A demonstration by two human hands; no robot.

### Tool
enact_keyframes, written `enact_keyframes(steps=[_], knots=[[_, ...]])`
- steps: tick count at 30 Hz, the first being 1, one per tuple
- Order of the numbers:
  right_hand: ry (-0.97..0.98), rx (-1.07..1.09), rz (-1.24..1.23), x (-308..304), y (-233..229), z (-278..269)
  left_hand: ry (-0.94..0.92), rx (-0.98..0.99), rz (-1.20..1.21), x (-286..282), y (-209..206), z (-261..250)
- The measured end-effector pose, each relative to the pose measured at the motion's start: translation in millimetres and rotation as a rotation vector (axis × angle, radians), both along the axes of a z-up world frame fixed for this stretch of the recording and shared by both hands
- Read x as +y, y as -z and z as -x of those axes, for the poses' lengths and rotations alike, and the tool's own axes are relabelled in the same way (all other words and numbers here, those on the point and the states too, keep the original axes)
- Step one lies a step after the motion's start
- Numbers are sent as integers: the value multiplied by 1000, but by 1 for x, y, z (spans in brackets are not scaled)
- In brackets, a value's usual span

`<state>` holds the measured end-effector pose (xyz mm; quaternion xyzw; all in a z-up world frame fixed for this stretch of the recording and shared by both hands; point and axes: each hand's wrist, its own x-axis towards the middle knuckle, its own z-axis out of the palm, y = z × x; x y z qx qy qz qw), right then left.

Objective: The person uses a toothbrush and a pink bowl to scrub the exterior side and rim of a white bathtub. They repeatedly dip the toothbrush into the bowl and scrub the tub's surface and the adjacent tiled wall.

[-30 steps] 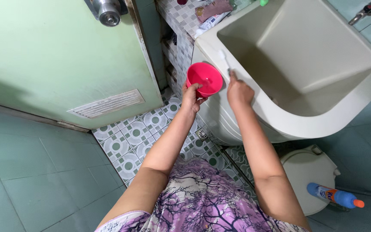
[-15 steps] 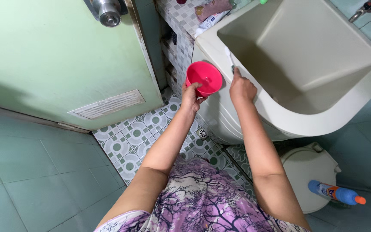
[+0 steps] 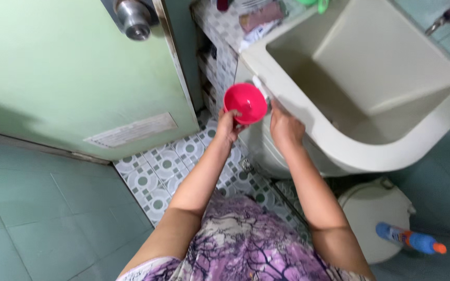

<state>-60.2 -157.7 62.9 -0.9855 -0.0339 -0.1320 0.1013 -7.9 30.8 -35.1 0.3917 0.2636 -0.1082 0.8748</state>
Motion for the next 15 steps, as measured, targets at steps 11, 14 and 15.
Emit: enact_keyframes(steps=[11,14,15], knots=[[106,73,56,7,24,-67,-21,-65,18,-10,-14,-3],[99,83,68,17,33,-91,-27,-58,28,-12,-16,-3],[98,86,79,17,34,-94,-27,-61,36,-13,-17,-5]])
